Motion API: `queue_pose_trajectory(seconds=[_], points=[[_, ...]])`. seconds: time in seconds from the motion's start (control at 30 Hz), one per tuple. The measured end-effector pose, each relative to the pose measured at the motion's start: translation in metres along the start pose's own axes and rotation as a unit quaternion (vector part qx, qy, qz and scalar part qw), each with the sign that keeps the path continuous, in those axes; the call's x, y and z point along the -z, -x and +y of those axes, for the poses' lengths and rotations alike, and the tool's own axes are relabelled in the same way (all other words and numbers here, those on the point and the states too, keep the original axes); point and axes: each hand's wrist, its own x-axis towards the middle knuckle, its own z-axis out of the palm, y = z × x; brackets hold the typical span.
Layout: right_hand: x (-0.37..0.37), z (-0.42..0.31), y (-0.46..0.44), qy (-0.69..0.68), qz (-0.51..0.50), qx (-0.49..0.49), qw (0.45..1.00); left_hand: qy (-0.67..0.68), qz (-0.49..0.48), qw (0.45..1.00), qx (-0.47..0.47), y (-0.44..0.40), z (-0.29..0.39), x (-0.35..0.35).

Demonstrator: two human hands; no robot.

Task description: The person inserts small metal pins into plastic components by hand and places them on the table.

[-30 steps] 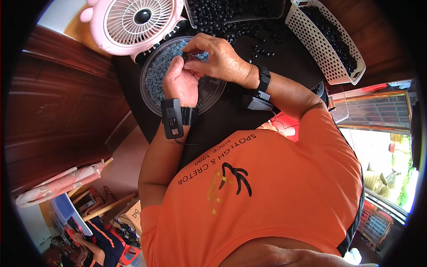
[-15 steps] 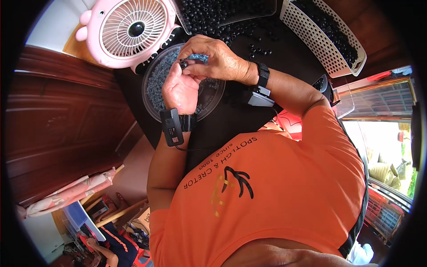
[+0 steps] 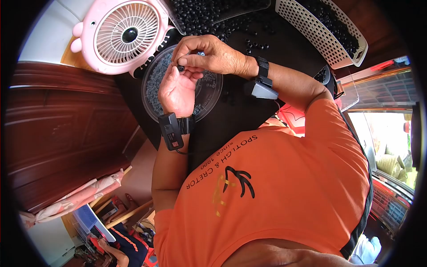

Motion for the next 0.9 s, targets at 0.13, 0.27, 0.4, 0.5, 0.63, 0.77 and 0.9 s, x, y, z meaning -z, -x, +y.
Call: queue_pose_trajectory(seconds=[0.13, 0.27, 0.4, 0.5, 0.63, 0.77, 0.9], points=[[-0.003, -0.004, 0.001, 0.045, 0.021, -0.016, 0.999, 0.016, 0.012, 1.0, 0.002, 0.0, -0.003, 0.0], [-0.007, -0.005, 0.004, 0.079, 0.051, -0.003, 0.996, 0.023, 0.041, 0.999, 0.003, 0.0, -0.002, -0.009], [-0.008, 0.0, 0.003, 0.23, 0.061, 0.127, 0.963, 0.058, 0.059, 0.997, -0.004, 0.001, -0.004, -0.003], [-0.011, 0.002, 0.003, 0.296, 0.076, 0.165, 0.938, 0.086, 0.052, 0.995, 0.009, 0.001, -0.002, 0.003], [-0.012, 0.0, 0.005, 0.346, 0.084, 0.171, 0.919, 0.104, 0.024, 0.994, 0.017, 0.002, -0.004, 0.002], [-0.011, -0.005, 0.005, 0.375, 0.07, 0.189, 0.905, 0.093, 0.011, 0.995, 0.017, 0.003, -0.003, -0.002], [-0.011, -0.007, 0.004, 0.406, 0.056, 0.228, 0.883, 0.081, 0.075, 0.994, 0.017, 0.004, -0.004, -0.009]])
